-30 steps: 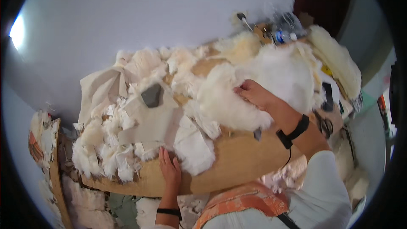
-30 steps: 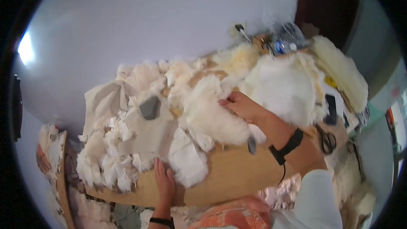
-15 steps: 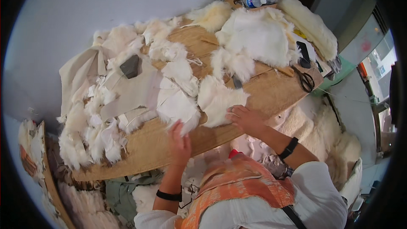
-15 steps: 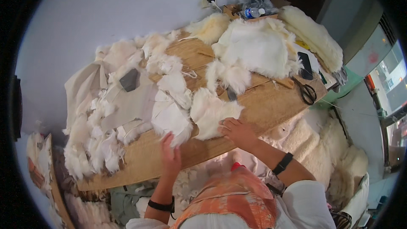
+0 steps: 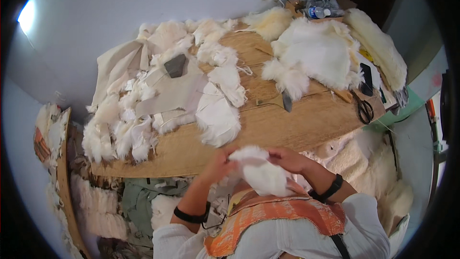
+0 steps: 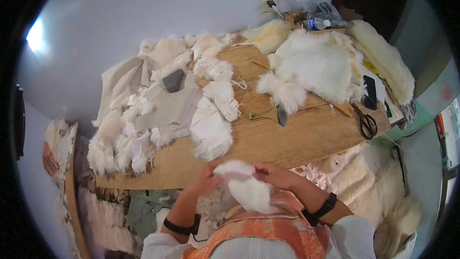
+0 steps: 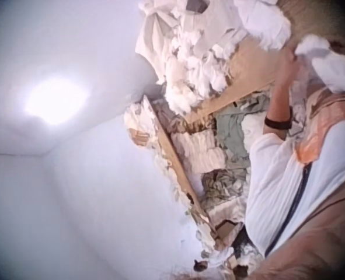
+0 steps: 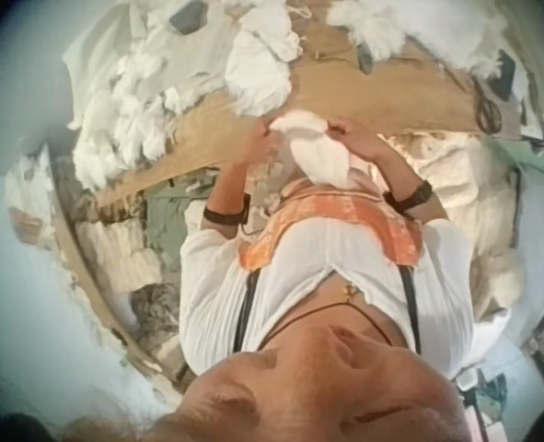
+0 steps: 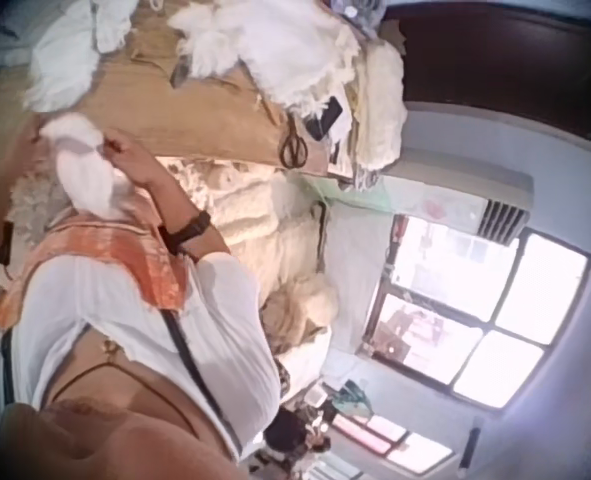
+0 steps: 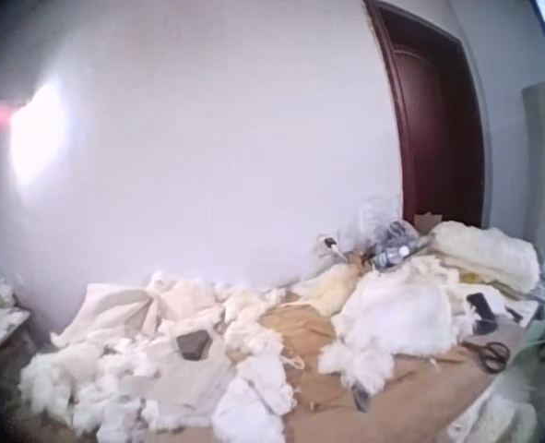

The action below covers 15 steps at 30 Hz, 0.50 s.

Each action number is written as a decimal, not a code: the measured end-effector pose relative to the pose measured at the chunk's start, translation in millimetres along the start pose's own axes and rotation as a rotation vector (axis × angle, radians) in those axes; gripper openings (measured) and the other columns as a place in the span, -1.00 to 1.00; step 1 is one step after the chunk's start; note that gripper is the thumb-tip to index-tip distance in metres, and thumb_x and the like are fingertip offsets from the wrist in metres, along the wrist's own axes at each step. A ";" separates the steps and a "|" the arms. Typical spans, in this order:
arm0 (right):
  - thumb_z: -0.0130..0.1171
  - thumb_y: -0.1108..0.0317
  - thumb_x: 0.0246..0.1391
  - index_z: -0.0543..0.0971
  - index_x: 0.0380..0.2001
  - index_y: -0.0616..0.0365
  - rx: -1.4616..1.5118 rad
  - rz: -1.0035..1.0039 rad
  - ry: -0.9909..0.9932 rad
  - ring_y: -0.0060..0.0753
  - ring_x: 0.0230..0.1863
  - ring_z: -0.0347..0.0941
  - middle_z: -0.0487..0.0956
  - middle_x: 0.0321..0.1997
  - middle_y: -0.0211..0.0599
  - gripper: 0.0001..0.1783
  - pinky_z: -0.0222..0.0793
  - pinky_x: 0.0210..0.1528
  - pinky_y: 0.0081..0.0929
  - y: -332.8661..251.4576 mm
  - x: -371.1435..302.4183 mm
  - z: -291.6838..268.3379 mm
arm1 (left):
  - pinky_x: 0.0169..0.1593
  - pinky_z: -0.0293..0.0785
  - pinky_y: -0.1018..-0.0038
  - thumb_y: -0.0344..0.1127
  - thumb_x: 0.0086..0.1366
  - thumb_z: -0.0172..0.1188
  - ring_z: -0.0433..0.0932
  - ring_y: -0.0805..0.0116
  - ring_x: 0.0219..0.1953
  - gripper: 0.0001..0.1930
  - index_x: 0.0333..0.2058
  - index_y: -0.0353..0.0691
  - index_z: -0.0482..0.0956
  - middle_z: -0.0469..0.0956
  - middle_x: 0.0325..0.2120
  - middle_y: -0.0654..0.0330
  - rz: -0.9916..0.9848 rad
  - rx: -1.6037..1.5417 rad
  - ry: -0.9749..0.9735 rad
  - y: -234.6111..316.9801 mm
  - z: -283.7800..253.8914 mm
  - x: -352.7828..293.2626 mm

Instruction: The recorder is hand-stitching and preparing pieces of white fur material on a workshop table.

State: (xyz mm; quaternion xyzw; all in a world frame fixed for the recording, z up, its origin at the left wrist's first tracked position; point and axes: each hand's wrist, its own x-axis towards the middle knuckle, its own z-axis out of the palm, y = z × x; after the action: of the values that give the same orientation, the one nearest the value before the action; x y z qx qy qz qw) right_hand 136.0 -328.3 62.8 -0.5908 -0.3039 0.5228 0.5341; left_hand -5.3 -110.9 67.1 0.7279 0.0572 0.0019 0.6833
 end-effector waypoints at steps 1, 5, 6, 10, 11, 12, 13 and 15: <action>0.09 0.36 0.14 0.46 -0.12 0.16 -0.080 0.037 0.041 -0.64 -0.20 0.35 0.50 -0.24 -0.48 -0.76 0.29 -0.08 -0.57 -0.4 13.8 -1.9 | -0.16 0.42 0.37 -0.44 0.03 0.18 0.54 0.09 -0.28 -0.71 -0.21 -0.28 0.53 0.56 -0.32 -0.02 -0.052 0.252 0.025 7.0 -8.4 12.4; 0.13 0.34 0.07 0.41 -0.05 0.20 -0.311 -0.244 0.308 -0.46 -0.20 0.43 0.53 -0.22 -0.34 -0.63 0.36 -0.11 -0.54 25.0 62.6 -21.9 | -0.39 0.39 0.30 -0.31 0.06 0.23 0.50 0.05 -0.52 -0.78 -0.37 -0.36 0.53 0.51 -0.54 -0.12 -0.064 0.636 -0.008 -21.5 -37.5 46.0; 0.13 0.34 0.07 0.41 -0.05 0.20 -0.307 -0.235 0.296 -0.46 -0.20 0.43 0.53 -0.22 -0.34 -0.63 0.36 -0.11 -0.54 15.2 67.8 -16.8 | -0.39 0.39 0.30 -0.31 0.06 0.23 0.50 0.05 -0.52 -0.78 -0.37 -0.36 0.53 0.51 -0.54 -0.12 -0.077 0.630 -0.002 -23.3 -40.2 49.9; 0.20 0.33 -0.03 0.46 -0.18 0.15 -0.636 -0.358 0.309 -0.42 -0.32 0.44 0.50 -0.31 -0.23 -0.69 0.38 -0.24 -0.49 -1.7 84.5 3.4 | -0.43 0.34 0.32 -0.24 0.07 0.25 0.41 0.10 -0.57 -0.75 -0.44 -0.36 0.51 0.47 -0.59 -0.07 -0.103 0.661 -0.049 -27.5 -43.4 53.8; 0.23 0.32 -0.06 0.48 -0.25 0.15 -0.746 -0.363 0.305 -0.42 -0.39 0.43 0.50 -0.38 -0.21 -0.72 0.38 -0.30 -0.47 5.4 91.5 3.3 | -0.44 0.31 0.36 -0.24 0.07 0.27 0.35 0.18 -0.60 -0.73 -0.46 -0.37 0.49 0.44 -0.63 -0.05 -0.084 0.652 -0.053 -28.7 -45.3 52.7; 0.23 0.32 -0.06 0.48 -0.25 0.15 -0.748 -0.361 0.304 -0.42 -0.39 0.43 0.50 -0.38 -0.21 -0.72 0.38 -0.30 -0.47 10.0 97.3 1.7 | -0.44 0.31 0.36 -0.24 0.07 0.27 0.35 0.18 -0.60 -0.73 -0.46 -0.37 0.49 0.44 -0.63 -0.05 -0.084 0.649 -0.052 -25.0 -49.0 52.8; 0.23 0.33 -0.06 0.49 -0.30 0.16 -0.592 -0.201 0.349 -0.41 -0.44 0.42 0.47 -0.47 -0.21 -0.76 0.36 -0.35 -0.44 14.1 102.6 0.4 | -0.42 0.34 0.32 -0.23 0.05 0.27 0.41 0.13 -0.57 -0.73 -0.48 -0.36 0.50 0.46 -0.62 -0.04 -0.085 0.707 -0.067 -18.3 -54.9 49.9; 0.23 0.33 -0.07 0.51 -0.35 0.16 -0.434 -0.041 0.386 -0.41 -0.50 0.40 0.45 -0.56 -0.21 -0.79 0.34 -0.41 -0.41 21.2 113.1 2.3 | -0.40 0.36 0.29 -0.21 0.04 0.27 0.47 0.07 -0.53 -0.73 -0.49 -0.34 0.50 0.49 -0.61 -0.03 -0.092 0.763 -0.078 -22.4 -71.5 39.5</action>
State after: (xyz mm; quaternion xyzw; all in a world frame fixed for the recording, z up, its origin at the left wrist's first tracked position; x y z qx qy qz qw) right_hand 160.0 -229.1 9.9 -0.7736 -0.3133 0.3127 0.4535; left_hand 26.4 -35.0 46.6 0.9260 0.0600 -0.0778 0.3646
